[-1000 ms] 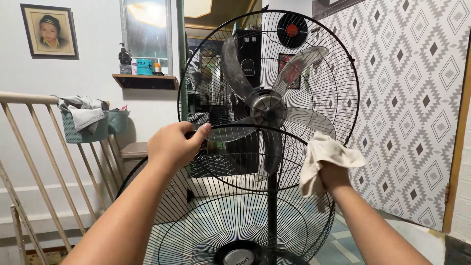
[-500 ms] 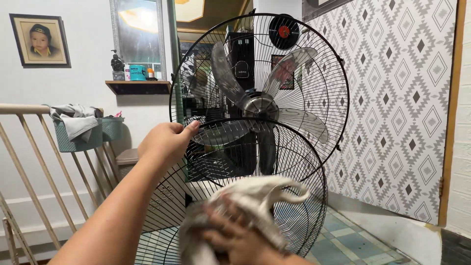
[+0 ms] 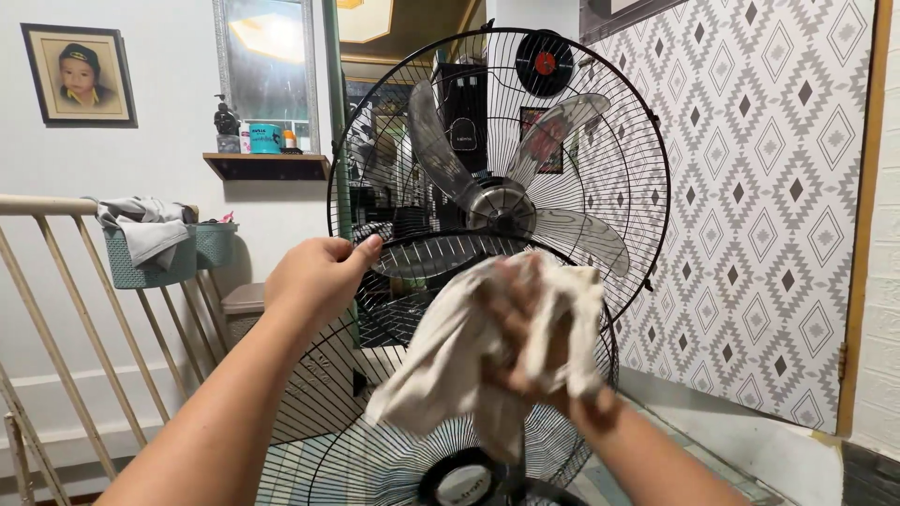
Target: The person wipes the front grill of a standing fan with a cloth, then removes the grill, wipes the fan blades, and reattaches the grill. The person continues to wipe the grill and base of the fan.
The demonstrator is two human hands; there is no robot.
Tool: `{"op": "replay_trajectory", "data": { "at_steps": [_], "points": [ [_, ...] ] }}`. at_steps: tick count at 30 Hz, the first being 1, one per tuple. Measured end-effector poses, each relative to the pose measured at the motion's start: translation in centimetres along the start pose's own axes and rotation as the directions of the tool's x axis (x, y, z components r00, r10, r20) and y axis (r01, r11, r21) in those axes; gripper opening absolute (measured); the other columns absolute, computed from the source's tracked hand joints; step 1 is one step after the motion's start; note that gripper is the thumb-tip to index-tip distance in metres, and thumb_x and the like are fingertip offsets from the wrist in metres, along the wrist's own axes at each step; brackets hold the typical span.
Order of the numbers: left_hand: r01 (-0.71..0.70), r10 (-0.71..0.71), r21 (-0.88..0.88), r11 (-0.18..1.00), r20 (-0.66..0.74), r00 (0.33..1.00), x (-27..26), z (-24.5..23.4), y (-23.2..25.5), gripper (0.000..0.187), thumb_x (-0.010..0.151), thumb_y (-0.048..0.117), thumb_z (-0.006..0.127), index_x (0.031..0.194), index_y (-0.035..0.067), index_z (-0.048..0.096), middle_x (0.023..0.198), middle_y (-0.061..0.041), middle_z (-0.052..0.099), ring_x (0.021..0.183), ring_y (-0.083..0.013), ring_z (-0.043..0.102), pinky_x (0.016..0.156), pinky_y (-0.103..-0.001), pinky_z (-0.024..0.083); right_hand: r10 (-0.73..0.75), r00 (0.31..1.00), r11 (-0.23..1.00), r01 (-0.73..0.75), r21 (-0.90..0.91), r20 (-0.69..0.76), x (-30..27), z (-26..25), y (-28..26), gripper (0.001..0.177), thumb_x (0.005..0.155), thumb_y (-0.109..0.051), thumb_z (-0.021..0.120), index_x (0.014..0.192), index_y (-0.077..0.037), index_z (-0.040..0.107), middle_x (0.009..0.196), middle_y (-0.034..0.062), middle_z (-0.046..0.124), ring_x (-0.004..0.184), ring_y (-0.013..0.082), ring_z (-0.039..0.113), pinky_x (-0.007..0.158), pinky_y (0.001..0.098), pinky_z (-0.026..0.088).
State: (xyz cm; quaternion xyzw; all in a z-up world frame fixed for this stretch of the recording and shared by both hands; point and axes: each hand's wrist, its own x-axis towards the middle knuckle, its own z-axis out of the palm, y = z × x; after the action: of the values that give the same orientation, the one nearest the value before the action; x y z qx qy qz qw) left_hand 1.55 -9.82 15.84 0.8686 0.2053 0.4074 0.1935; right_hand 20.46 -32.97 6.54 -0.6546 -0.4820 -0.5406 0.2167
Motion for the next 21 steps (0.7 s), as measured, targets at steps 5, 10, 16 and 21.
{"op": "replay_trajectory", "data": {
  "at_steps": [5, 10, 16, 21],
  "points": [
    [0.020, -0.022, 0.038, 0.999, 0.052, 0.998, -0.8, 1.1, 0.5, 0.063, 0.088, 0.073, 0.052, 0.097, 0.019, 0.081, 0.079, -0.005, 0.076, 0.084, -0.0244, 0.073, 0.077, -0.042, 0.054, 0.023, 0.998, 0.998, -0.019, -0.061, 0.058, 0.6, -1.8, 1.7, 0.063, 0.083, -0.039, 0.070, 0.138, -0.014, 0.051, 0.140, 0.0099, 0.054, 0.136, 0.0298, 0.043, 0.124, 0.0512, 0.024],
    [-0.010, 0.002, 0.075, 0.997, 0.108, 0.994, -1.2, 2.4, 1.8, 0.059, 0.088, 0.071, 0.054, 0.098, 0.021, 0.083, 0.083, -0.005, 0.079, 0.087, -0.0241, 0.076, 0.081, -0.042, 0.056, 0.272, 0.862, 0.956, -0.192, -0.222, 0.429, 4.7, -4.1, -2.8, 0.048, 0.082, -0.040, 0.071, 0.119, -0.011, 0.061, 0.118, 0.0115, 0.065, 0.114, 0.0334, 0.061, 0.102, 0.0477, 0.047],
    [-0.063, 0.062, 0.032, 0.998, 0.034, 0.998, -1.5, 4.3, 1.6, 0.048, 0.083, 0.063, 0.062, 0.101, 0.024, 0.083, 0.087, -0.004, 0.079, 0.089, -0.0254, 0.075, 0.080, -0.039, 0.056, 0.186, 0.899, 0.976, -0.124, -0.177, 0.397, 6.5, -4.4, -6.1, 0.040, 0.080, -0.043, 0.071, 0.109, -0.015, 0.068, 0.112, 0.0073, 0.069, 0.109, 0.0280, 0.065, 0.091, 0.0406, 0.053],
    [-0.059, 0.052, 0.077, 0.995, 0.091, 0.995, -2.5, 3.9, 1.4, 0.058, 0.082, 0.073, 0.060, 0.094, 0.021, 0.084, 0.079, -0.004, 0.077, 0.083, -0.0233, 0.074, 0.075, -0.039, 0.055, 0.411, 0.795, 0.907, -0.407, -0.110, 0.446, 4.6, -2.8, -3.0, 0.039, 0.083, -0.046, 0.067, 0.112, -0.020, 0.072, 0.108, 0.0047, 0.076, 0.100, 0.0245, 0.071, 0.087, 0.0365, 0.056]
  ]
}}
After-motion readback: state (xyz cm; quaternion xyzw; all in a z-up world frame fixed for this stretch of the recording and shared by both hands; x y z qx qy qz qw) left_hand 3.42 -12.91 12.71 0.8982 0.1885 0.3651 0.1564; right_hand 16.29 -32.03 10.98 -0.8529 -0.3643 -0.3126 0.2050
